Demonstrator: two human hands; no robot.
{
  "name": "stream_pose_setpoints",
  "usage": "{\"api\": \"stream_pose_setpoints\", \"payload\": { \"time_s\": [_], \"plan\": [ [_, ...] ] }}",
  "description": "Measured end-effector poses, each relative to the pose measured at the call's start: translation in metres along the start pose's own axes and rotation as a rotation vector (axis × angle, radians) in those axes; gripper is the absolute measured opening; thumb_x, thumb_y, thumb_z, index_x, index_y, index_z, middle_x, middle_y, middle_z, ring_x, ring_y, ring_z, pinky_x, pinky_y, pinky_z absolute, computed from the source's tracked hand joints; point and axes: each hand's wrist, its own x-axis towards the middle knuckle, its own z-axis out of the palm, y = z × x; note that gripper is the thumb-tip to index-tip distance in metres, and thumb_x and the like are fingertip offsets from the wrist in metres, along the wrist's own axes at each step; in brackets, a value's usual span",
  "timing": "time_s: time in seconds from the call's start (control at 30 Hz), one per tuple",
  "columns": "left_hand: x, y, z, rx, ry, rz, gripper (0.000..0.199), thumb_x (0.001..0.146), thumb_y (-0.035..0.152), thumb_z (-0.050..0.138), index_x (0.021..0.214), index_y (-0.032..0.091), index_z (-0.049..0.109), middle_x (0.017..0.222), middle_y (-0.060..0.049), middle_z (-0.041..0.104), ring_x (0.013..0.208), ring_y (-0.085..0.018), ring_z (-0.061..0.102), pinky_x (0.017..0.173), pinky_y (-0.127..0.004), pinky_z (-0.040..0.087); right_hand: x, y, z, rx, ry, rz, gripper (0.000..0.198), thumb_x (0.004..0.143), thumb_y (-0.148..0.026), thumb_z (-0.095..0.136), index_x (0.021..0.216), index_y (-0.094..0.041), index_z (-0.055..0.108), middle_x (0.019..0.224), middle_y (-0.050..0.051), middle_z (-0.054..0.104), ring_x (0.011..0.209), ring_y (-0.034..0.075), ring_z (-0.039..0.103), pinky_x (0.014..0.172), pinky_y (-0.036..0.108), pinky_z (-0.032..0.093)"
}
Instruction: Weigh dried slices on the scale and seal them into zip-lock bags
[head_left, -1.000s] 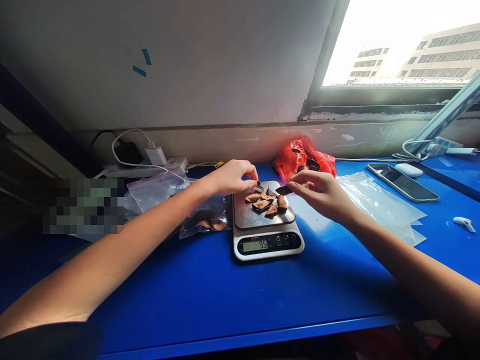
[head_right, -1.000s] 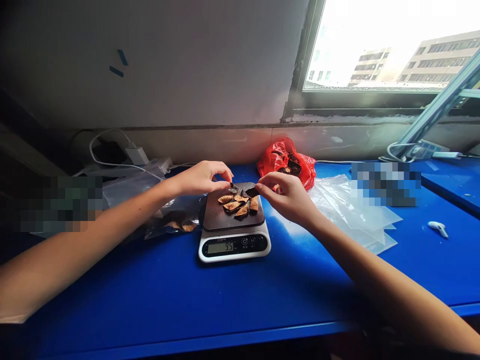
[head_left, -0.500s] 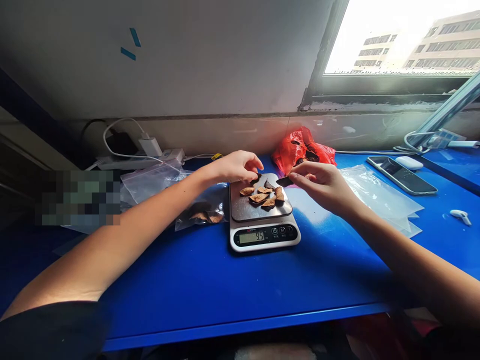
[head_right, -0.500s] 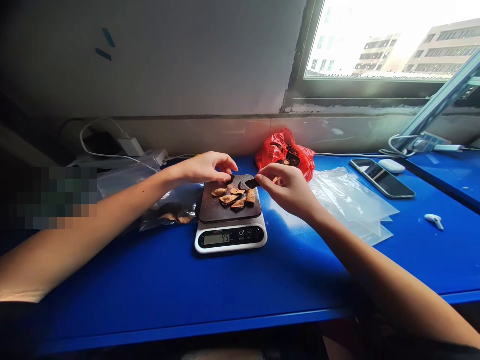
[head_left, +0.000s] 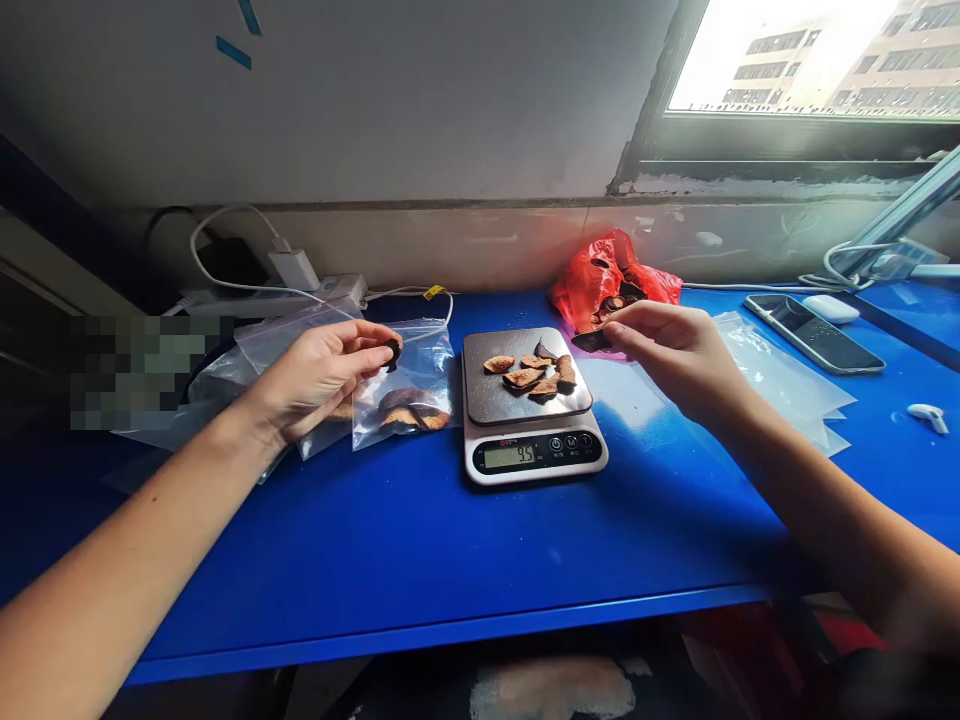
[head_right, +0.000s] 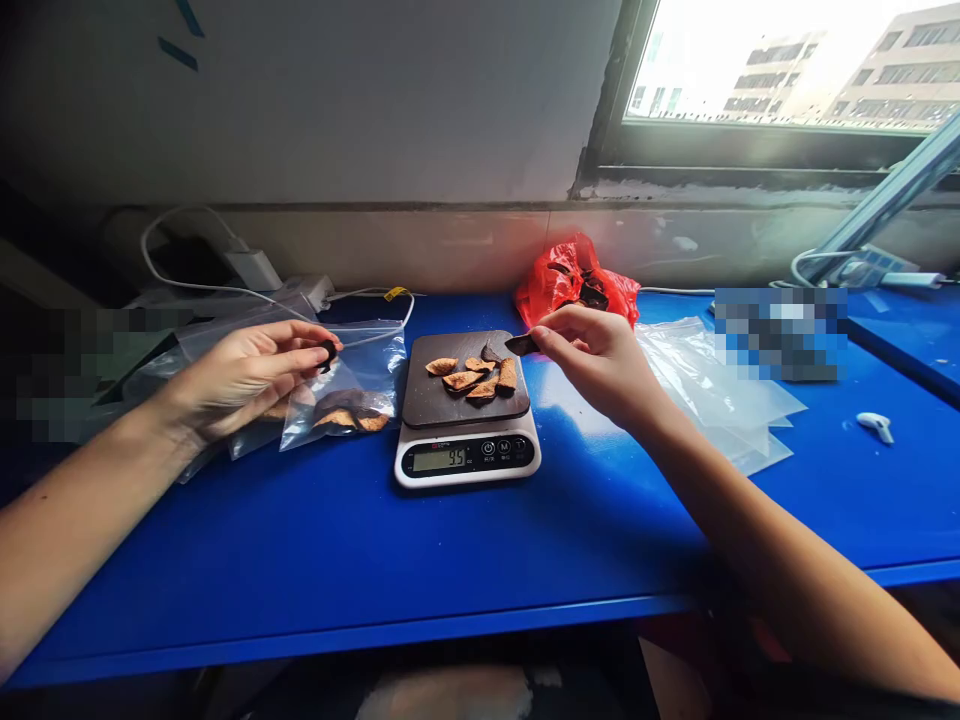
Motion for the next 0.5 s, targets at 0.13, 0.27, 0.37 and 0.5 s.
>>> {"api": "stream_pose_setpoints", "payload": {
  "time_s": [0.13,0.27,0.37,0.5],
  "plan": [
    [-0.011,0.003,0.013,0.037,0.025,0.152,0.023,0.062,0.02,0.076,0.084,0.019,0.068,0.086,-0.002,0.067,0.066,-0.012,0.06,0.053,-0.019,0.048,-0.001,0.001,0.003,0.016,-0.018,0.007,0.03,0.084,-0.051,0.065,0.082,-0.021,0.07,0.083,0.006,0.069,0.075,0.019,0.062,0.063,0.032,0.046],
    [-0.013,-0.003,0.023,0.084,-0.034,0.24,0.029,0.062,0.026,0.078,0.088,0.019,0.068,0.088,-0.002,0.069,0.084,-0.016,0.064,0.068,-0.022,0.054,-0.001,0.002,0.008,0.027,-0.064,0.014,0.029,0.084,-0.048,0.065,0.083,-0.02,0.07,0.088,0.007,0.07,0.079,0.019,0.062,0.065,0.031,0.047],
    [-0.013,-0.008,0.026,0.101,-0.041,0.245,0.035,0.061,0.029,0.079,0.093,0.019,0.067,0.089,-0.002,0.07,0.086,-0.017,0.066,0.073,-0.025,0.056,-0.002,0.002,0.009,0.044,-0.071,-0.001,0.029,0.084,-0.046,0.065,0.085,-0.018,0.07,0.088,0.007,0.07,0.079,0.019,0.062,0.065,0.031,0.047],
    [-0.012,-0.01,0.029,0.132,-0.04,0.211,0.036,0.059,0.03,0.079,0.09,0.019,0.066,0.088,-0.002,0.07,0.082,-0.017,0.066,0.068,-0.025,0.056,-0.003,0.001,0.01,-0.007,-0.041,-0.02,0.028,0.084,-0.044,0.065,0.085,-0.017,0.069,0.087,0.007,0.069,0.076,0.018,0.061,0.063,0.031,0.045]
  ]
}}
